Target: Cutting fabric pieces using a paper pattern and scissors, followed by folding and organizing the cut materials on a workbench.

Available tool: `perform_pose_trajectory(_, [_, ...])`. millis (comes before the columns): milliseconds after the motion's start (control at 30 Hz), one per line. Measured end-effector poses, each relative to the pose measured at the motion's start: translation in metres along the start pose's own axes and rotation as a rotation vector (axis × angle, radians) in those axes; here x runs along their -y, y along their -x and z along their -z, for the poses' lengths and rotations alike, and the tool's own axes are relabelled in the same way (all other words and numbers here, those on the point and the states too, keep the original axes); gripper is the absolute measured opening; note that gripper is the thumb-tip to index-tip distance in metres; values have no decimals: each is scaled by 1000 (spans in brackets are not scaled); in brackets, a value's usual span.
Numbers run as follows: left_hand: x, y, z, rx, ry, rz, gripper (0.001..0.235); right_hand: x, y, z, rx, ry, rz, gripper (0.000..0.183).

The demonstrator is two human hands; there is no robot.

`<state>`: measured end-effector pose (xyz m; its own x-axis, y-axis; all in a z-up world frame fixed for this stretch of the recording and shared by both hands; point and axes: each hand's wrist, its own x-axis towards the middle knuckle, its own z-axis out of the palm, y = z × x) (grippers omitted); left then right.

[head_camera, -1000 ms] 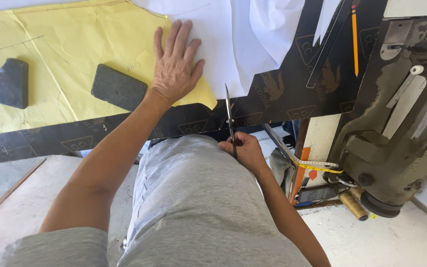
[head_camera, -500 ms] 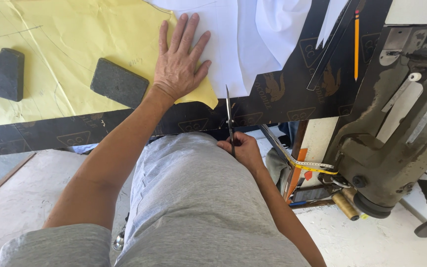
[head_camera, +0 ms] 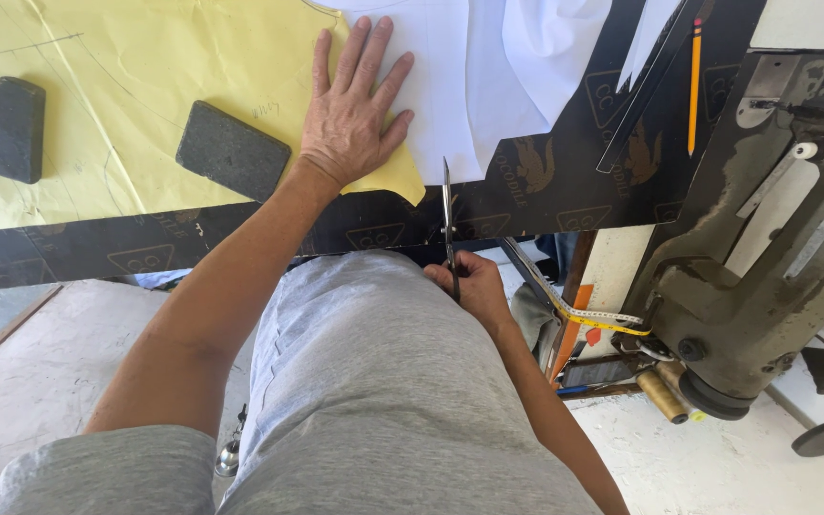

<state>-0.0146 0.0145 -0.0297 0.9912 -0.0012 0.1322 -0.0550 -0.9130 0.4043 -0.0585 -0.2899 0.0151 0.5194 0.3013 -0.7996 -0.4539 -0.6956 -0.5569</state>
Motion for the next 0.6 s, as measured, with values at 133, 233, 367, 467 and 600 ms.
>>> perform_pose_trajectory(133, [1, 1, -1, -6, -5, -5, 52, 5, 1, 1, 10, 13, 16, 36])
perform_pose_trajectory(233, [0, 0, -1, -7, -5, -5, 53, 13, 4, 2, 16, -9, -30, 36])
perform_pose_trajectory(367, [0, 0, 0, -1, 6, -6, 52, 17, 5, 4, 12, -12, -58, 38])
perform_pose_trajectory(467, [0, -1, -1, 5, 1, -9, 53, 14, 4, 4, 4, -15, -51, 40])
perform_pose_trajectory(600, [-1, -1, -1, 19, 1, -2, 54, 11, 4, 4, 2, -22, -16, 45])
